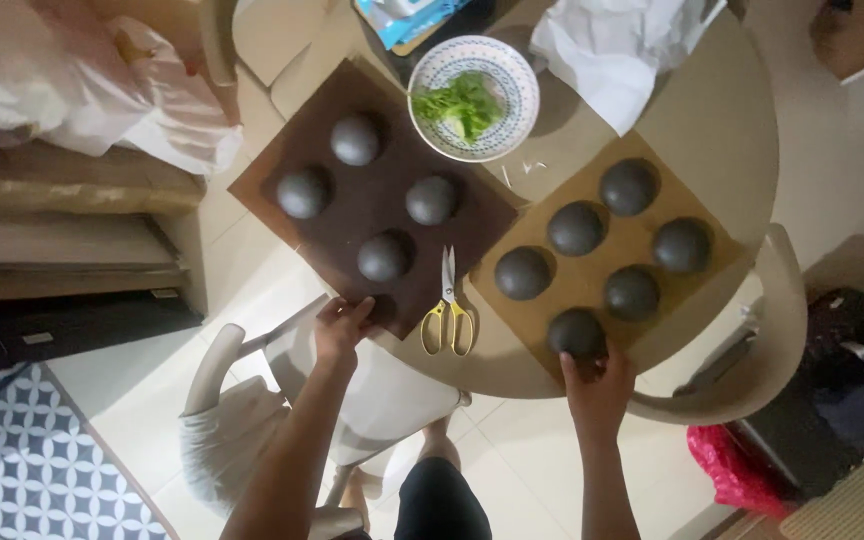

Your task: Preparing dough buns by spraying them with liquid and sprinkling sesame seeds before placing the tray into the oven.

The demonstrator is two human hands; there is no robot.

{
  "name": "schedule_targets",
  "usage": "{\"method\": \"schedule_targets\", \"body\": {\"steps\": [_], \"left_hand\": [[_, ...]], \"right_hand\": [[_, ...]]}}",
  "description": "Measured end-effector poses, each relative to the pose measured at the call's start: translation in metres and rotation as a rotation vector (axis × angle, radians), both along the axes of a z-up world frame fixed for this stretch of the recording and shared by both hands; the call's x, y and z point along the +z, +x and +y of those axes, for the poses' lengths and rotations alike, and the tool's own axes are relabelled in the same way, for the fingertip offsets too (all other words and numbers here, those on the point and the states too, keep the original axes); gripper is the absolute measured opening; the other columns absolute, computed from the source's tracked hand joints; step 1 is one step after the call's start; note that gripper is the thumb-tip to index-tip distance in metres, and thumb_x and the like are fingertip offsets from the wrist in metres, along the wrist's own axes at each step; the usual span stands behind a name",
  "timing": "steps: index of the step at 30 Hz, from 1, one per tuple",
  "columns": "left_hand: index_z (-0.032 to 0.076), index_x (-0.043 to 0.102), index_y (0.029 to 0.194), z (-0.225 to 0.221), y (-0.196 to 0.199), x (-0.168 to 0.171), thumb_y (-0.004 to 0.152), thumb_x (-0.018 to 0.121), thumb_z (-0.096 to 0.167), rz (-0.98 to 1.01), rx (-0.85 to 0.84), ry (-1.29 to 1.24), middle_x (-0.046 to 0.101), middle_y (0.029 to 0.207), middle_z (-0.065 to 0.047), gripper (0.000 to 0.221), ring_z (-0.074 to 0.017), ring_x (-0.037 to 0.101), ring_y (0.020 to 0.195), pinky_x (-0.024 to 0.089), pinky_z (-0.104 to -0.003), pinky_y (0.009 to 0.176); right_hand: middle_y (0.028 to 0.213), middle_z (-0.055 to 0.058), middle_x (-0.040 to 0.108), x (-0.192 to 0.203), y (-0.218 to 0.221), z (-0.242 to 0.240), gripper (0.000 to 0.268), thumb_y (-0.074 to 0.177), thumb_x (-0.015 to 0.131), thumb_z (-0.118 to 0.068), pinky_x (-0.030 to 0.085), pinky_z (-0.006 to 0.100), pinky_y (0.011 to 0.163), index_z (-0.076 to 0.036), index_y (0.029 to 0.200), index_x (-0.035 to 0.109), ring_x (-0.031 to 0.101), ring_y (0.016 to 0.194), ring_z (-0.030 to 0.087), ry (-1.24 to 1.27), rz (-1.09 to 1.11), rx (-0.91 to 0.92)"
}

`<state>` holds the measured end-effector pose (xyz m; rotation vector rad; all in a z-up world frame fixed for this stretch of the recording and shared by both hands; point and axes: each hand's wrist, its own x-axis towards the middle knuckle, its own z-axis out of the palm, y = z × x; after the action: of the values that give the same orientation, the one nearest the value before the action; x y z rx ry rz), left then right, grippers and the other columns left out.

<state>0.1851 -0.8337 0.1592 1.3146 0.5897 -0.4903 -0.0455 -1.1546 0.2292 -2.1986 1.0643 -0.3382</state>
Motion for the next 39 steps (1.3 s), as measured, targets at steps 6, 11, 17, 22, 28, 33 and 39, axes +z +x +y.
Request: {"method": "schedule_targets", "body": {"steps": [6,11,17,22,28,33,39], "left_hand": [[-0.004,0.063,0.098,-0.007,0.005,0.028,0.085,0.077,0.005,0.025,-0.011,0.009,0.07,0.089,-0.012,0.021,-0.0222,0.072,0.078,0.065,-0.035,0.07],[-0.005,0.065,0.102,0.001,0.003,0.013,0.087,0.076,0.006,0.037,-0.037,0.005,0.07,0.092,-0.014,0.021,-0.0239,0.072,0.08,0.065,-0.035,0.072],[-0.009,0.061,0.104,0.0,-0.004,0.026,0.09,0.073,0.006,0.01,-0.058,-0.052,0.071,0.095,-0.015,0.024,-0.0238,0.076,0.084,0.064,-0.037,0.074],[-0.01,0.063,0.107,-0.003,-0.038,0.015,0.093,0.069,0.01,-0.023,-0.048,0.009,0.071,0.088,-0.016,0.025,-0.025,0.074,0.071,0.064,-0.037,0.067],[-0.009,0.071,0.099,-0.036,-0.077,0.035,0.095,0.068,0.014,-0.084,-0.25,0.093,0.075,0.079,-0.012,0.023,-0.0177,0.072,0.067,0.06,-0.031,0.059],[-0.007,0.077,0.094,-0.062,-0.082,0.067,0.084,0.08,0.017,-0.063,-0.292,0.289,0.078,0.077,-0.012,0.026,-0.0137,0.07,0.06,0.058,-0.03,0.053],[-0.002,0.076,0.097,-0.067,-0.088,0.045,0.082,0.081,0.02,-0.082,-0.33,0.468,0.077,0.078,-0.011,0.027,-0.0189,0.072,0.059,0.058,-0.031,0.054]], "right_hand": [[0.116,0.019,0.05,-0.034,-0.012,-0.01,0.072,0.084,0.085,-0.037,0.055,0.042,0.083,0.006,0.131,0.053,0.056,0.099,0.028,-0.06,0.069,0.001],[0.12,0.019,0.048,-0.013,-0.001,0.002,0.077,0.081,0.084,-0.037,0.055,0.043,0.082,0.005,0.136,0.049,0.058,0.099,0.028,0.027,0.035,-0.053],[0.12,0.021,0.048,-0.005,-0.009,0.017,0.073,0.086,0.081,-0.035,0.054,0.046,0.084,0.006,0.135,0.046,0.059,0.101,0.033,-0.047,-0.017,-0.034],[0.117,0.019,0.058,-0.04,-0.015,0.047,0.048,0.092,0.073,-0.024,0.054,0.045,0.09,0.002,0.128,0.056,0.064,0.105,0.036,-0.255,-0.134,0.079],[0.095,0.013,0.069,-0.016,0.076,0.098,0.019,0.095,0.069,-0.015,0.058,0.039,0.08,-0.006,0.111,0.065,0.071,0.089,0.028,0.039,-0.087,0.333],[0.104,0.021,0.062,-0.018,0.112,0.111,0.021,0.091,0.067,-0.005,0.052,0.048,0.077,0.0,0.11,0.059,0.064,0.091,0.04,-0.096,-0.197,0.368],[0.099,0.019,0.063,-0.043,0.114,0.107,0.012,0.094,0.065,-0.004,0.053,0.046,0.074,-0.002,0.104,0.059,0.066,0.086,0.038,-0.063,-0.192,0.362]]}}
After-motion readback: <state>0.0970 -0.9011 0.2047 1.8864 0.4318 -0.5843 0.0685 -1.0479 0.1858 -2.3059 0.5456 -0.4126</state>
